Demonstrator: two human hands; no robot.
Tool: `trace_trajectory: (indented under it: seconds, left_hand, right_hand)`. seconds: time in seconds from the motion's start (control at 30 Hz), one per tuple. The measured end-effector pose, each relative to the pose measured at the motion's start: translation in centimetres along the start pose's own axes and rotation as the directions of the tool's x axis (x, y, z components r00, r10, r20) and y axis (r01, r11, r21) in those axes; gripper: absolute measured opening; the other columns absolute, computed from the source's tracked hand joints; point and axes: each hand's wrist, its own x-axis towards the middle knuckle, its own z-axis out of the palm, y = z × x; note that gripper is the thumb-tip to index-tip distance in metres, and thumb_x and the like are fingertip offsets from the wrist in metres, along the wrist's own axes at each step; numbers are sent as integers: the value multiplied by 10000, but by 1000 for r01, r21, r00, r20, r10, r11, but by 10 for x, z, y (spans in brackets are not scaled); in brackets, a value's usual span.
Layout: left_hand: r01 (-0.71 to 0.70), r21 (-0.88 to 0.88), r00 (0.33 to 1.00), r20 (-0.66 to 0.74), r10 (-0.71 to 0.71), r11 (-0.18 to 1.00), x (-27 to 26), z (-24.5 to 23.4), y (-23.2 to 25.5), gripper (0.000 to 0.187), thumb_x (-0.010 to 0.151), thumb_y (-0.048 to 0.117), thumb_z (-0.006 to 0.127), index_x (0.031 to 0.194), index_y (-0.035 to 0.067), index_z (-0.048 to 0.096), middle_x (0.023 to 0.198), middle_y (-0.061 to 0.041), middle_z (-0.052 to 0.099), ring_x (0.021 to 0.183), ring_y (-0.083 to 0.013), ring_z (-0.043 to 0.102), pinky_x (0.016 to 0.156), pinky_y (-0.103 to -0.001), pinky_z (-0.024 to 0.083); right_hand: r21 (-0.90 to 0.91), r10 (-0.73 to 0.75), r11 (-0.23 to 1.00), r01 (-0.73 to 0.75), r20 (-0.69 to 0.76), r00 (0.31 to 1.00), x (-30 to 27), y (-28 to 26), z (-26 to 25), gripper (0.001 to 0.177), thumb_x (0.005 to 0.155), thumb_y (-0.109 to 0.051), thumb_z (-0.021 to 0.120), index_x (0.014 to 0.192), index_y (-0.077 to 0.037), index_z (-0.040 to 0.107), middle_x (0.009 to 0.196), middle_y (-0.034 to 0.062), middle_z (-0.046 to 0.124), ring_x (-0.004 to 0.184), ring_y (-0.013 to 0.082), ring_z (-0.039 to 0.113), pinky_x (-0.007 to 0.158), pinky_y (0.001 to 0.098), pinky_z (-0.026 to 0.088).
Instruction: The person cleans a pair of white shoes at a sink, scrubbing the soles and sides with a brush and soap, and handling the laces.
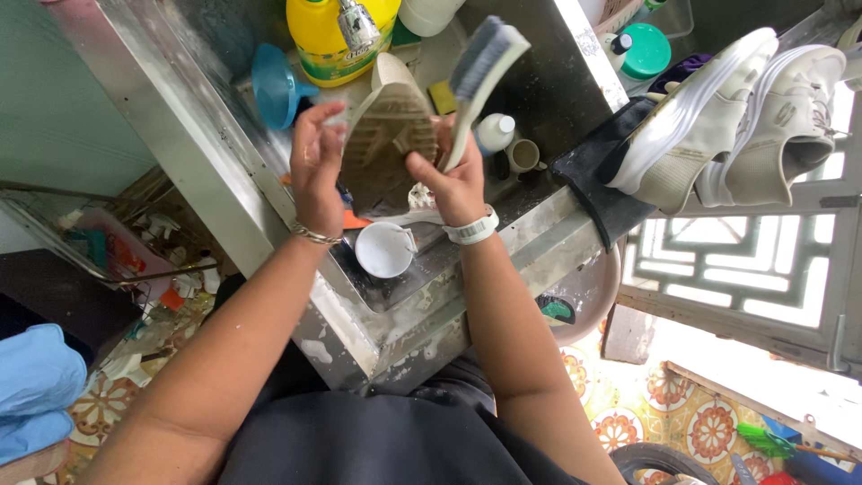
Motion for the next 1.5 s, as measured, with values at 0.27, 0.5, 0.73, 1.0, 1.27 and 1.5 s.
trace_trajectory:
  seconds: [0.27, 0.5, 0.73, 1.0, 1.27, 1.5]
  left_hand:
    - [87, 36, 708, 700, -87, 996, 4, 1, 109, 730, 910, 167, 848, 1523, 15, 481, 1468, -157, 640, 1321, -230, 664, 1187, -364, 535]
    - [-16, -208, 885, 452, 111, 978, -33, -15, 149, 413, 1003, -34, 692, 1396, 24, 579, 1255, -173, 731, 1181, -250, 736, 1057, -409, 633]
    - [-331, 27, 836, 473, 279, 943, -74, -6, 216, 392, 1041, -28, 704, 1399, 67, 575, 1316, -126, 690, 1146, -183, 666, 1030, -301, 566]
    - [-203, 312, 890, 454, 42, 928, -115, 16, 202, 466, 880, 68, 724, 1334, 73, 615, 1224, -88, 729, 1134, -171, 731, 1035, -335, 606]
    - [-249, 328, 878, 474, 69, 911, -111, 24, 185, 434, 869, 49, 724, 1255, 79, 529, 1273, -61, 701, 1158, -164, 698, 1021, -319, 553]
    - [-28, 117, 872, 488, -33, 993, -103, 47, 164, 533, 837, 2, 710, 1336, 83, 541, 1270, -80, 648, 1177, -165, 651, 1046, -311, 532]
  right_hand:
    - [-37, 32, 999, -22, 295, 955, -23, -30, 35, 723, 845, -115, 845, 1458, -72, 465, 1457, 65, 558, 1354, 144, 543, 1176, 344, 434]
    - [-588, 258, 777, -223, -25, 966, -29, -74, 11, 462, 1095, -412, 546, 1304, -17, 664, 909, 103, 595, 766, 180, 564, 721, 341, 463]
    - [-898, 846, -234, 373, 1, 533, -36, 5, 29, 267, 982, -265, 616, 1184, -171, 764, 1179, 101, 754, 1099, 295, 717, 934, 425, 560]
    - [-956, 719, 175, 235, 287, 633, -41, 61, 43, 359, 922, -234, 667, 1266, -136, 695, 1216, 124, 710, 1106, 271, 663, 931, 402, 524]
    - [-877, 441, 442, -188, 30, 897, -91, -137, 11, 573, 1012, -97, 644, 1558, -161, 483, 1015, 130, 683, 888, 217, 662, 823, 339, 548]
    - [-682, 128, 730, 47, 203, 971, -128, -205, 57, 678, 1016, 28, 592, 1623, -109, 324, 1158, 43, 592, 969, 159, 612, 815, 295, 493]
